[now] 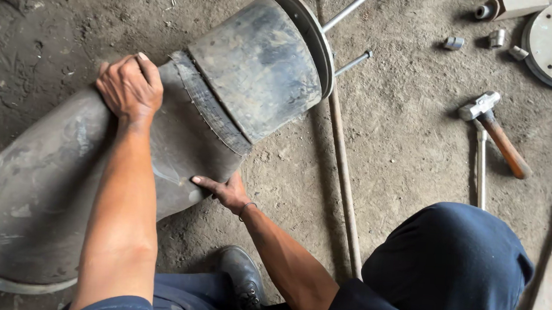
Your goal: The person kneels on the floor and fits a tire onto a metal hub assembly. They use a hammer to tap the tire into place and then use a long metal rod to rotate the assembly, checking the fit.
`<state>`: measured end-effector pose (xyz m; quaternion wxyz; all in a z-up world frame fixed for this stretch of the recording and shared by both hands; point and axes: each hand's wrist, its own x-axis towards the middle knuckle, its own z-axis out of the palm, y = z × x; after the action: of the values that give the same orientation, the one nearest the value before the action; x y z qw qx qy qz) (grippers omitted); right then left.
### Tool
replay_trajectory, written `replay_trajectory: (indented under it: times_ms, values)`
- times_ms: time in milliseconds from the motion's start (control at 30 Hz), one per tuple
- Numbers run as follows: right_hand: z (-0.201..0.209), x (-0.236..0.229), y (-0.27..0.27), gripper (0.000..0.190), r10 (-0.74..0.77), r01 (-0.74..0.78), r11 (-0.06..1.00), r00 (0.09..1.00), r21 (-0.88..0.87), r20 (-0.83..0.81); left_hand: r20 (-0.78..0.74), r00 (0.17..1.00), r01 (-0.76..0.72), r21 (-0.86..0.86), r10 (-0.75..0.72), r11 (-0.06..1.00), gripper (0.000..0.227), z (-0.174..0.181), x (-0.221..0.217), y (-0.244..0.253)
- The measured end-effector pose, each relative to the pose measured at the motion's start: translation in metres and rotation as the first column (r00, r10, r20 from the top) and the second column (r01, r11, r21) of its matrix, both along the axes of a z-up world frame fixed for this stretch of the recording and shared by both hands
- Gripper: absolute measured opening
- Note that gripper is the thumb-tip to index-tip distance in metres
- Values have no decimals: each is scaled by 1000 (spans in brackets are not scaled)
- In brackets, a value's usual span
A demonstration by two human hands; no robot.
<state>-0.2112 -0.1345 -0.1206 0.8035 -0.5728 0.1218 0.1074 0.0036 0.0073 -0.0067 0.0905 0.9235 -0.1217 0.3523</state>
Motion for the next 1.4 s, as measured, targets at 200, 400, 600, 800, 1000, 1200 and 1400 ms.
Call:
replay_trajectory:
  times_ms: [200,400,600,800,1000,1200,1400]
  values:
    - [1,2,-3,75,41,-48,997,992,-58,-119,-7,1000,-1,12,1,1000,38,-1,2,-2]
    - [-2,-1,-2,72,60,-66,997,985,-35,-160,-48,999,1,27,0,1000,38,1,-2,-1]
    - [-8,-4,0,76,3,-3,1000,993,3,-120,15,999,47,11,-47,999,38,6,-10,-5]
    - [-3,-8,-1,79,-2,0,1000,991,-14,-130,-12,998,62,-23,-63,998,39,8,-13,-6]
    - [14,-4,0,70,35,-43,997,990,-59,-137,-26,998,50,-23,-51,998,40,10,-6,-3]
    - [15,-4,-5,64,57,-63,996,994,-65,-90,29,1000,9,14,-10,1000,38,3,0,-4]
    - [19,-6,-5,62,75,-77,997,994,-31,-75,-26,999,39,-13,-39,999,40,4,-1,-1]
